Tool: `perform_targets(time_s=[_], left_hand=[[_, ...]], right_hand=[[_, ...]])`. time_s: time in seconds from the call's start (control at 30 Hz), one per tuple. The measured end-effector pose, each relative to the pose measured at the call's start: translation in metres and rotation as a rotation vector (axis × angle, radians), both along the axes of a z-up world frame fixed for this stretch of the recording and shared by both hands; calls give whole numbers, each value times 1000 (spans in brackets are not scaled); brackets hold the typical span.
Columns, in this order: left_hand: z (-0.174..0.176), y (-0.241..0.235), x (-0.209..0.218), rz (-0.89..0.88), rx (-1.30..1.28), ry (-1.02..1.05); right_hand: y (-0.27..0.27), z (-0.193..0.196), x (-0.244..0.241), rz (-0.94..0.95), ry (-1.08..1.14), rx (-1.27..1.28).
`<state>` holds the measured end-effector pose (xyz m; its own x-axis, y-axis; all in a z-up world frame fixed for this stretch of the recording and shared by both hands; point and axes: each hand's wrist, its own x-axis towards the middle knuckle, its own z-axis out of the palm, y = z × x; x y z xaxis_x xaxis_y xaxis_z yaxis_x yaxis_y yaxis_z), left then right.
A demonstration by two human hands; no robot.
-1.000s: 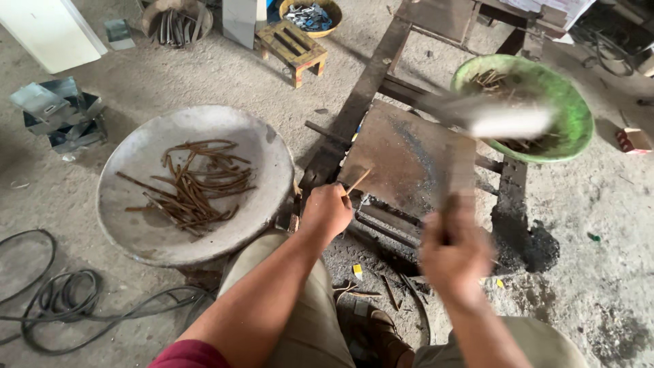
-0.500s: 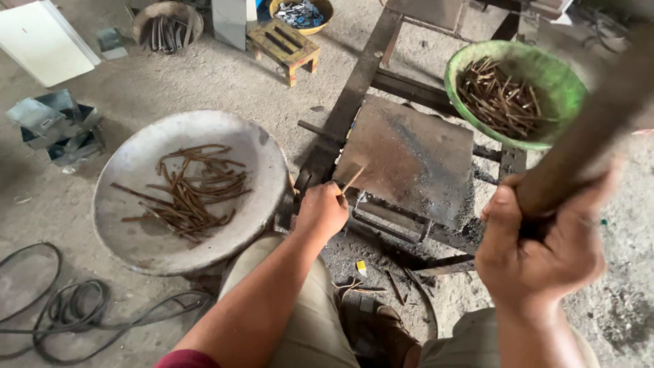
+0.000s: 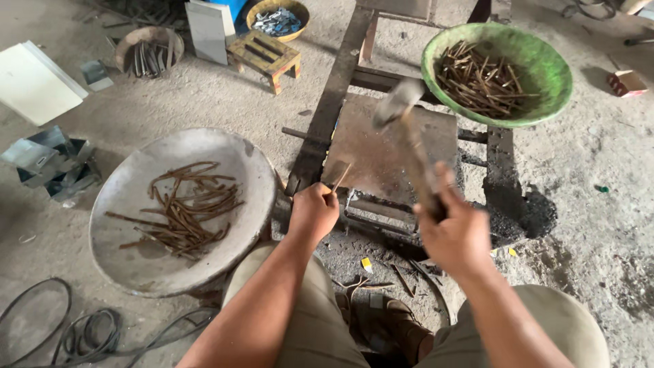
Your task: The person uses a hammer to straighten metal rods one at a time against a flat metal plate. They pick up bent rods from a pile and place the straightened rods into a bowl.
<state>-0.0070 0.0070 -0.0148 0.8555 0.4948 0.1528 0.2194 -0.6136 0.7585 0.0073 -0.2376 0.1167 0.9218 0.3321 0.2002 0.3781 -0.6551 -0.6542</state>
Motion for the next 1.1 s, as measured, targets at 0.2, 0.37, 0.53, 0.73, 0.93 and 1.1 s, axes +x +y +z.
perform_targets(time_s=[0.2, 0.37, 0.53, 0.73, 0.93, 1.1], left_hand=[[-17, 7, 16, -17, 45, -49], [-12, 6, 13, -26, 3, -52], [4, 5, 9, -20, -74, 114], [1, 4, 11, 20, -34, 99], [-6, 8, 13, 12, -65, 56], [-8, 8, 10, 16, -33, -55]], right_hand=[[-17, 65, -10, 103, -568, 270], [-3, 9, 3, 148, -687, 263], [26, -48, 13, 289, -263, -268], [18, -34, 12, 216, -297, -15], [31, -62, 17, 151, -255, -131], [29, -59, 19, -1, 427, -119]])
